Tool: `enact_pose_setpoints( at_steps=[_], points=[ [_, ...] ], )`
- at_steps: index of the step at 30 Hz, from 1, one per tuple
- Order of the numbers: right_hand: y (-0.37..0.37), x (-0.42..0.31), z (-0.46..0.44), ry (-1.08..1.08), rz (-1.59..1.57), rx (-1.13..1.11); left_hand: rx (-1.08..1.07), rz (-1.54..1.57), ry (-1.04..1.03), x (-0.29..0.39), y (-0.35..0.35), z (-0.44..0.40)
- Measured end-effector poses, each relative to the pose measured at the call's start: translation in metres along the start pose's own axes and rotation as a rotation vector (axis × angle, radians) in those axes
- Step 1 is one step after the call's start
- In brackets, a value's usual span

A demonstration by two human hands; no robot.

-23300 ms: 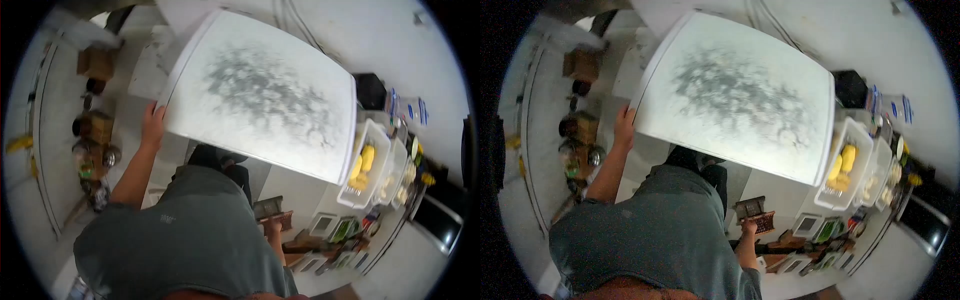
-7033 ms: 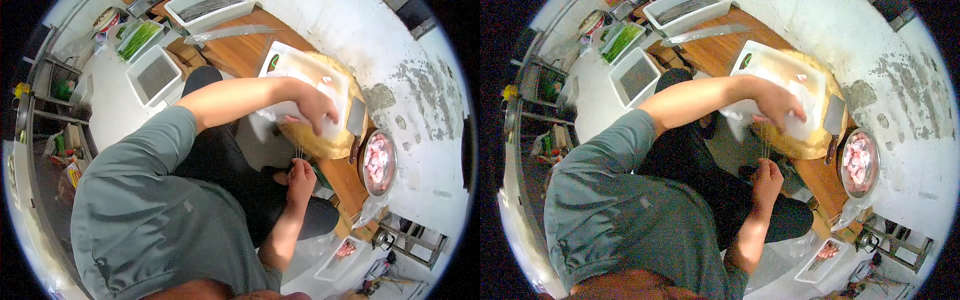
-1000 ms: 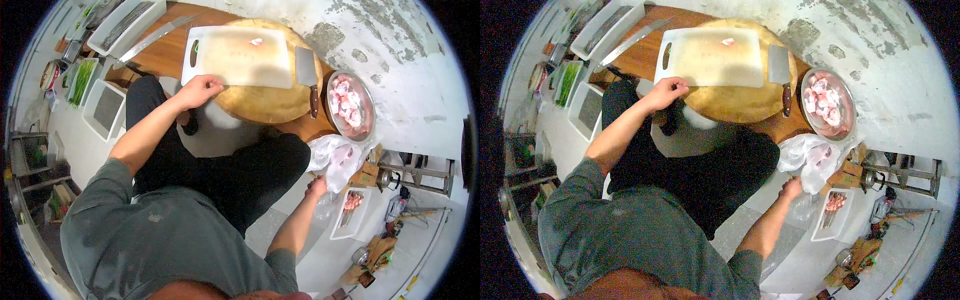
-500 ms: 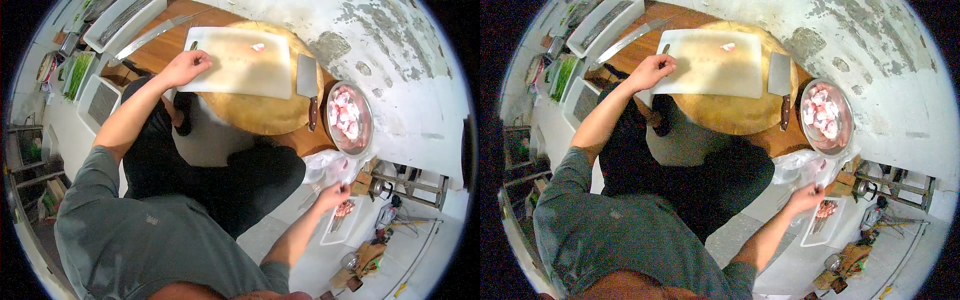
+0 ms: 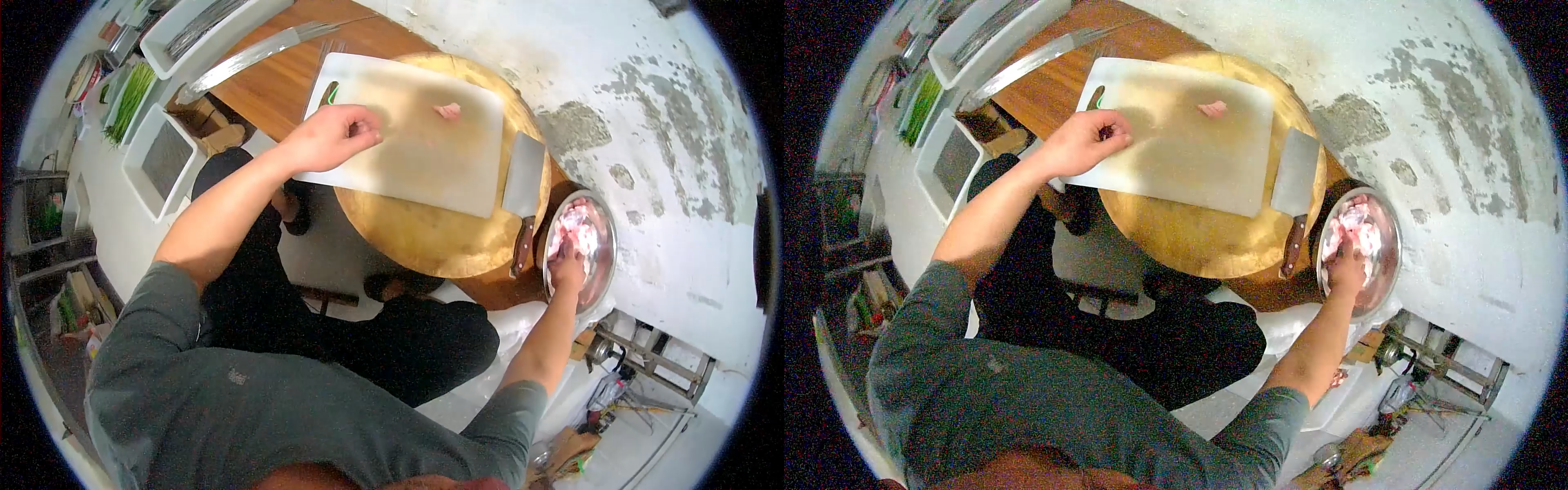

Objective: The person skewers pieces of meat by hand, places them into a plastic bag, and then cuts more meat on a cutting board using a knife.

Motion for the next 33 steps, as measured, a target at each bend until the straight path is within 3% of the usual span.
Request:
enact_pose_setpoints(
  at_steps=[2, 5, 9, 12, 16, 17, 22, 24, 26, 28, 32, 33],
  points=[
    [0.006, -0.002, -0.002, -0.011, 0.000, -0.043, 0.021, -0.043, -0.054, 0.003, 0.000, -0.003],
    [-0.019, 0.031, -0.023, 0.046, -0.047, 0.095, -0.033, -0.029, -0.028, 0.008, -0.002, -0.003],
    [-0.010, 0.064, -0.032, -0.084, -0.443, 0.348, 0.003, -0.075, -0.091, 0.004, -0.001, -0.001],
    [-0.044, 0.078, -0.028, -0.240, -1.825, 0.064, -0.014, -0.058, -0.039, 0.008, 0.003, 0.000],
    [0.001, 0.025, 0.018, -0.179, -2.289, -0.168, -0.033, -0.053, -0.045, 0.011, -0.002, -0.001],
    [0.020, -0.003, 0.034, -0.055, -2.333, -0.334, -0.043, -0.073, -0.053, 0.011, -0.007, -0.001],
    [0.089, -0.131, 0.090, 0.274, -2.402, -0.552, -0.158, -0.071, -0.109, 0.009, -0.036, -0.001],
    [0.090, -0.178, 0.105, 0.280, -2.404, -0.742, -0.171, -0.005, -0.075, 0.006, -0.048, 0.003],
    [0.086, -0.223, 0.125, 0.206, -2.267, -0.781, -0.182, 0.152, 0.021, 0.013, -0.046, 0.011],
    [0.075, -0.266, 0.139, 0.223, -2.176, -0.883, -0.082, 0.396, -0.035, -0.004, -0.076, 0.001],
    [0.054, -0.335, 0.177, 0.166, -2.039, -1.037, -0.285, 0.530, -0.037, 0.016, -0.064, 0.016],
    [0.057, -0.351, 0.185, 0.226, -2.107, -1.271, -0.273, 0.623, -0.019, 0.017, -0.059, 0.021]
  ],
)
Point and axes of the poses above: each hand's wrist, its own z-axis away from the middle knuckle, its own y-axis out of the back of the hand, x = y × z, the point moved 8 cm from there along -z, towards the middle knuckle, and after that the axes turned 8 degrees about -z, right-handed, at the moved point
